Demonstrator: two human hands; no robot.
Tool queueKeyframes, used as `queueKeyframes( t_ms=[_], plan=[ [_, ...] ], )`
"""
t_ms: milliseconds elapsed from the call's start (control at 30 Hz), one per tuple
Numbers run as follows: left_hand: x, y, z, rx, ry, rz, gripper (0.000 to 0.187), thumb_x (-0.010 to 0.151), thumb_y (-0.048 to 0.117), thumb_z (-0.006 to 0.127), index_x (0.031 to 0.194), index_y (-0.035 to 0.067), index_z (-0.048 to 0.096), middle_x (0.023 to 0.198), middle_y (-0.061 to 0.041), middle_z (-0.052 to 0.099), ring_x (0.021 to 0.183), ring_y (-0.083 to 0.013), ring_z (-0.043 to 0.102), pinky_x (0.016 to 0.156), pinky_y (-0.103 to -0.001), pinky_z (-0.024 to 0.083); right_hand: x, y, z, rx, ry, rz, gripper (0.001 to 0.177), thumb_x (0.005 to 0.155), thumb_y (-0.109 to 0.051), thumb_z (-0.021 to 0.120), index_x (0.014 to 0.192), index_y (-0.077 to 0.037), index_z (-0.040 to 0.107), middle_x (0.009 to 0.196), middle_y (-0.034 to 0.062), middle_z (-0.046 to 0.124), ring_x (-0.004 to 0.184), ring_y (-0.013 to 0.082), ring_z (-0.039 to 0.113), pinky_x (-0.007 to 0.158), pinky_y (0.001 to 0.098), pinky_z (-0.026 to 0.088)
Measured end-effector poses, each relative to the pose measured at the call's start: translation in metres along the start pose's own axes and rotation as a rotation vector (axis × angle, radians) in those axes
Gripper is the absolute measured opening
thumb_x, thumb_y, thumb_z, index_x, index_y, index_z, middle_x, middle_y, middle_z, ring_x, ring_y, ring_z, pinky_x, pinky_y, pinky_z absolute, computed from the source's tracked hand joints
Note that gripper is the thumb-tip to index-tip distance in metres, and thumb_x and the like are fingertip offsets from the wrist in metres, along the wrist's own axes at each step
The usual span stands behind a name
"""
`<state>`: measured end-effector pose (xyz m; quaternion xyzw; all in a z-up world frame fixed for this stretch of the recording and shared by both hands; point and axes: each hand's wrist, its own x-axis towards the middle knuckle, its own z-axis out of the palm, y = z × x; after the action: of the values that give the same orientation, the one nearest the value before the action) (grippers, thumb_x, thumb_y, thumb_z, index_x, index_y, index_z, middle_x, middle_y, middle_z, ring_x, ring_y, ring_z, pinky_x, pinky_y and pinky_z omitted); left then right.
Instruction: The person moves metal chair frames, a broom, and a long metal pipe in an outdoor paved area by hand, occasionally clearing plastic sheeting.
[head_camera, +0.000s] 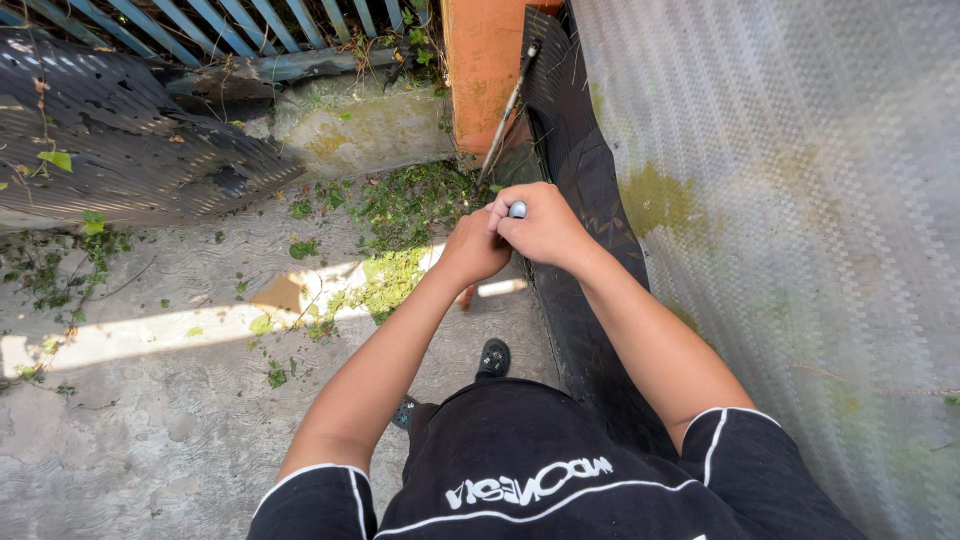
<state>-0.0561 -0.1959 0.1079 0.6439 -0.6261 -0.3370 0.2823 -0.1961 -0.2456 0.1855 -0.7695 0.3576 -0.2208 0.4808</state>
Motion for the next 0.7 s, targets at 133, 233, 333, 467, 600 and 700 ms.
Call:
queueKeyframes(
  t_ms=[133,233,333,467,600,700],
  plan=[
    [0.016,-0.026,0.031,-0.088,0.016,0.008,0.019,0.079,0.011,0.065,0.096,0.004,0.068,0.097,-0.022,0.073,0.093,-0.0428,0.069,0.078,-0.048,0.056,0.009,0.009,0.005,-0.109,0.014,0.032,0.013,0.078,-0.001,0.064,0.082,-0.004,0.076,0.079,0.0093,0.077,0.074,0.0186,0.075,0.072,0.0328,0.058],
    [0.025,-0.045,0.051,-0.092,0.040,0.001,0.018,0.081,0.012,0.066,0.097,0.005,0.068,0.100,-0.021,0.072,0.094,-0.0423,0.069,0.078,-0.048,0.055,0.016,0.033,0.014,-0.140,-0.038,0.017,0.013,0.077,-0.002,0.064,0.081,-0.005,0.077,0.079,0.0097,0.076,0.073,0.0186,0.074,0.071,0.0334,0.057],
    [0.025,-0.050,0.058,0.018,0.049,-0.030,0.019,0.080,0.009,0.065,0.098,0.005,0.069,0.101,-0.022,0.071,0.095,-0.0437,0.067,0.080,-0.050,0.054,0.016,0.056,0.015,-0.092,-0.079,0.067,0.011,0.078,-0.001,0.067,0.080,-0.004,0.077,0.079,0.0106,0.076,0.077,0.0216,0.073,0.074,0.0346,0.057],
    [0.014,-0.042,0.046,0.160,-0.047,-0.142,0.023,0.082,0.007,0.062,0.103,0.007,0.069,0.104,-0.021,0.073,0.094,-0.0431,0.069,0.083,-0.052,0.055,0.014,0.076,0.010,0.129,-0.125,-0.066,0.011,0.079,0.005,0.066,0.077,-0.002,0.074,0.088,0.0087,0.077,0.109,0.0210,0.074,0.087,0.0334,0.057],
    [0.001,-0.034,0.027,0.130,0.081,0.013,0.036,0.074,0.002,0.062,0.109,0.009,0.069,0.111,-0.021,0.069,0.087,-0.0470,0.067,0.078,-0.055,0.054,0.006,0.073,0.013,0.183,-0.105,-0.023,0.012,0.081,0.007,0.066,0.076,-0.001,0.074,0.085,0.0092,0.077,0.114,0.0236,0.074,0.091,0.0337,0.057],
    [-0.005,-0.030,0.012,0.218,0.050,0.109,0.026,0.074,0.001,0.062,0.097,0.010,0.071,0.113,-0.018,0.071,0.090,-0.0445,0.068,0.079,-0.054,0.055,0.004,0.056,0.013,0.182,-0.077,-0.028,0.011,0.082,0.006,0.067,0.077,-0.001,0.073,0.086,0.0093,0.077,0.112,0.0236,0.075,0.090,0.0336,0.057]
  ],
)
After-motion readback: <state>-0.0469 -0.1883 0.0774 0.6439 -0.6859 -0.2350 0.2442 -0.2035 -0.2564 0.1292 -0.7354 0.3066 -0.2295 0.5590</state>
